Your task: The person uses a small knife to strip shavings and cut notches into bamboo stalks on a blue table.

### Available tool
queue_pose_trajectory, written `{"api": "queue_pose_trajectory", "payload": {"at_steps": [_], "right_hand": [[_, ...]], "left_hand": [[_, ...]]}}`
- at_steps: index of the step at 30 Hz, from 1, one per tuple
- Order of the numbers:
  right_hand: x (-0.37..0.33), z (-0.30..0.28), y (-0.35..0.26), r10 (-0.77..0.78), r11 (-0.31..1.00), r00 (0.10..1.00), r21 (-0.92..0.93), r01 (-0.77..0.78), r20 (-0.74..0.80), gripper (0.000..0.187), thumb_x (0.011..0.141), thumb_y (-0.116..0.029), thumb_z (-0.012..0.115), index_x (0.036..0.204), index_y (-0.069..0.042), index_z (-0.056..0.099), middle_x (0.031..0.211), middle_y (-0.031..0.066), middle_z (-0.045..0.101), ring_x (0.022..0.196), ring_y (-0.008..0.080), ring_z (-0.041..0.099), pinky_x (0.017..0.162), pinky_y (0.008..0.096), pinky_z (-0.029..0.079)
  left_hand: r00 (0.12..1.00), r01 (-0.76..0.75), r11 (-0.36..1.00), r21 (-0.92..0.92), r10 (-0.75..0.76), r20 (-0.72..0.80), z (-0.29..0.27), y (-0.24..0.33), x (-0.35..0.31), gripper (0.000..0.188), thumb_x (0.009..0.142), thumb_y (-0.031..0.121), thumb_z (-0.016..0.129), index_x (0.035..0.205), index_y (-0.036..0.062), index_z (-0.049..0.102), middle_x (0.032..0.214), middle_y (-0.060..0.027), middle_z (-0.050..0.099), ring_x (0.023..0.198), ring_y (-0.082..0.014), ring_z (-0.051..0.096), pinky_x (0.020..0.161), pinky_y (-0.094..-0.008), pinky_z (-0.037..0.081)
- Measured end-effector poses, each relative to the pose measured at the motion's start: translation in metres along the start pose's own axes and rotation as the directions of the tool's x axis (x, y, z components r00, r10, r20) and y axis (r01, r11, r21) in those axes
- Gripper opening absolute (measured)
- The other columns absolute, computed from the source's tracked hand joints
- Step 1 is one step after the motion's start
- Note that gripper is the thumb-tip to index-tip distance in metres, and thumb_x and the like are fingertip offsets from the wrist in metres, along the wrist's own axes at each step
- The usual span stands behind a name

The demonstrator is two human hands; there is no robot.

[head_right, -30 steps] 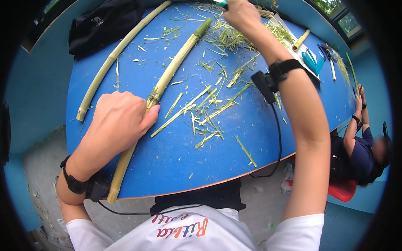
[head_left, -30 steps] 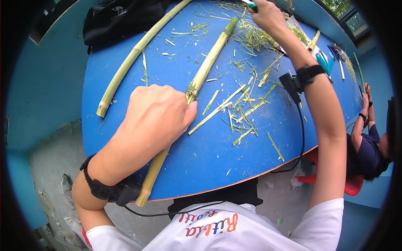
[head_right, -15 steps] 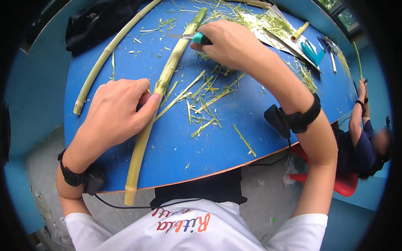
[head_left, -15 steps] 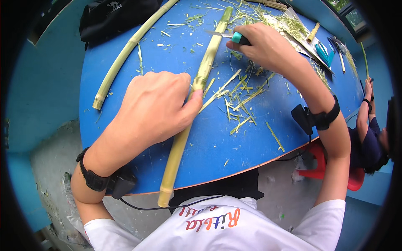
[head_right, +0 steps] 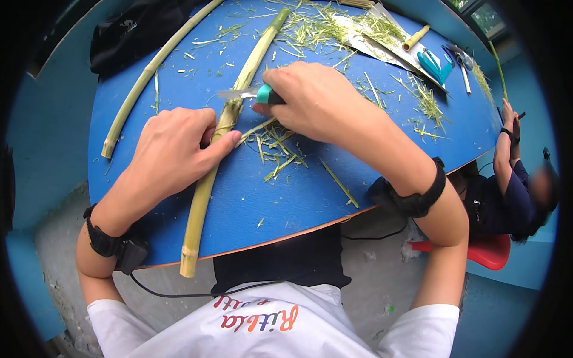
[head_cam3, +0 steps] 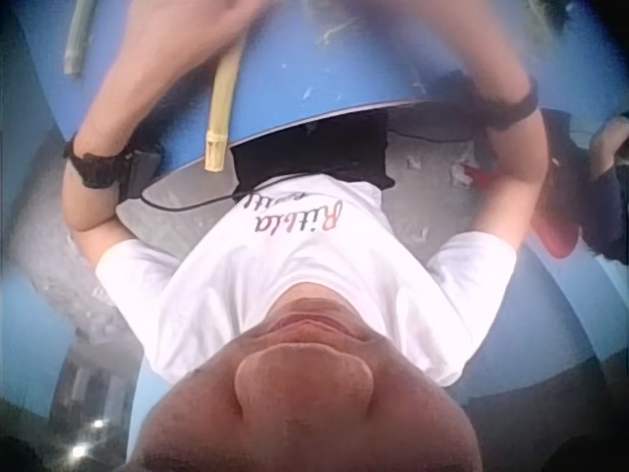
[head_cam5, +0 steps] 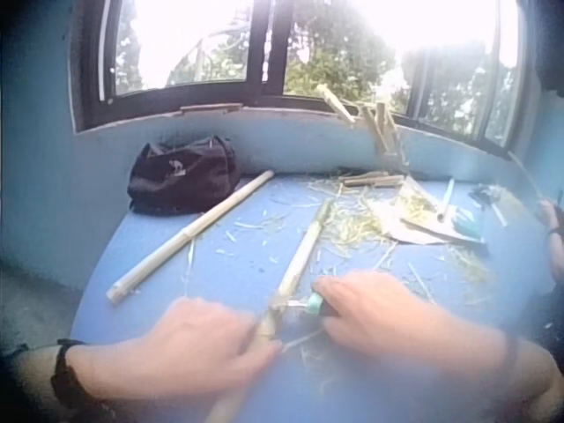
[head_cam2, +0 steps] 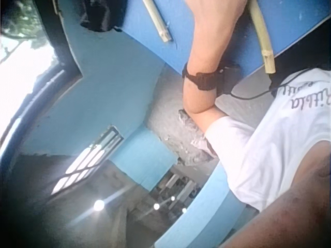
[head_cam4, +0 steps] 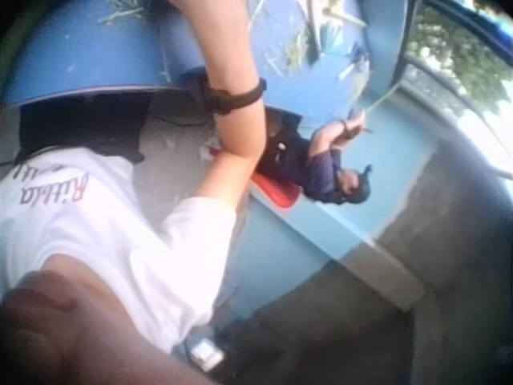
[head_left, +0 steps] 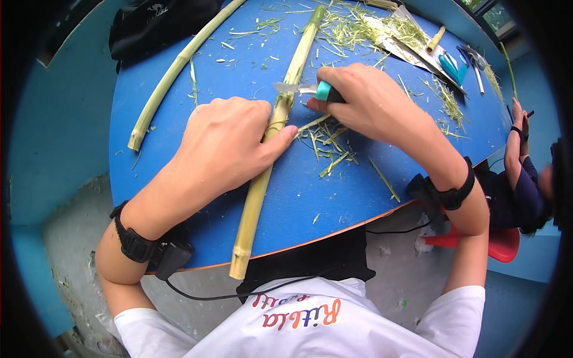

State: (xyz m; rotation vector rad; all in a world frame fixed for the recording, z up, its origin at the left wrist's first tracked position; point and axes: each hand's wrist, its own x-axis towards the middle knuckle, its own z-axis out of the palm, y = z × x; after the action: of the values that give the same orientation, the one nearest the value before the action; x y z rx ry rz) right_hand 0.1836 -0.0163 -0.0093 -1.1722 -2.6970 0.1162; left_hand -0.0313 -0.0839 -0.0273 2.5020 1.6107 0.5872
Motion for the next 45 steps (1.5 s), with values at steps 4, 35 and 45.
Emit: {"api": "queue_pose_trajectory", "payload": {"at_steps": [4, 35, 45], "right_hand": [[0.013, 0.001, 0.020, -0.043, 0.995, 0.997, 0.088, 0.049, -0.066, 0.030, 0.088, -0.029, 0.068, 0.094, 0.000, 0.062, 0.073, 0.0200, 0.062, 0.073, 0.0399, 0.061, 0.065, 0.0462, 0.045], [0.045, 0.015, -0.001, 0.075, 0.997, 0.997, -0.029, -0.074, 0.023, 0.020, 0.078, -0.016, 0.063, 0.078, 0.004, 0.067, 0.078, 0.0257, 0.066, 0.075, 0.0423, 0.066, 0.070, 0.0484, 0.054], [0.044, 0.019, -0.013, 0.119, 0.991, 0.993, -0.068, -0.117, 0.023, 0.021, 0.079, -0.018, 0.065, 0.081, 0.003, 0.069, 0.079, 0.0250, 0.067, 0.076, 0.0418, 0.067, 0.069, 0.0485, 0.055]], "left_hand": [[0.990, 0.040, 0.999, 0.012, -0.042, 0.138, -0.009, 0.004, 0.004, 0.043, 0.085, 0.038, 0.067, 0.066, 0.0015, 0.058, 0.057, -0.0148, 0.055, 0.054, -0.0346, 0.056, 0.051, -0.0427, 0.041], [0.981, 0.192, 0.976, 0.099, -0.190, -0.024, 0.003, -0.010, 0.022, 0.036, 0.084, 0.030, 0.058, 0.069, -0.0021, 0.066, 0.063, -0.0213, 0.059, 0.063, -0.0388, 0.061, 0.060, -0.0464, 0.048], [0.983, 0.173, 0.979, 0.112, -0.164, -0.083, 0.008, -0.012, 0.017, 0.037, 0.085, 0.030, 0.056, 0.070, -0.0016, 0.065, 0.067, -0.0218, 0.061, 0.066, -0.0401, 0.061, 0.063, -0.0473, 0.048]]}}
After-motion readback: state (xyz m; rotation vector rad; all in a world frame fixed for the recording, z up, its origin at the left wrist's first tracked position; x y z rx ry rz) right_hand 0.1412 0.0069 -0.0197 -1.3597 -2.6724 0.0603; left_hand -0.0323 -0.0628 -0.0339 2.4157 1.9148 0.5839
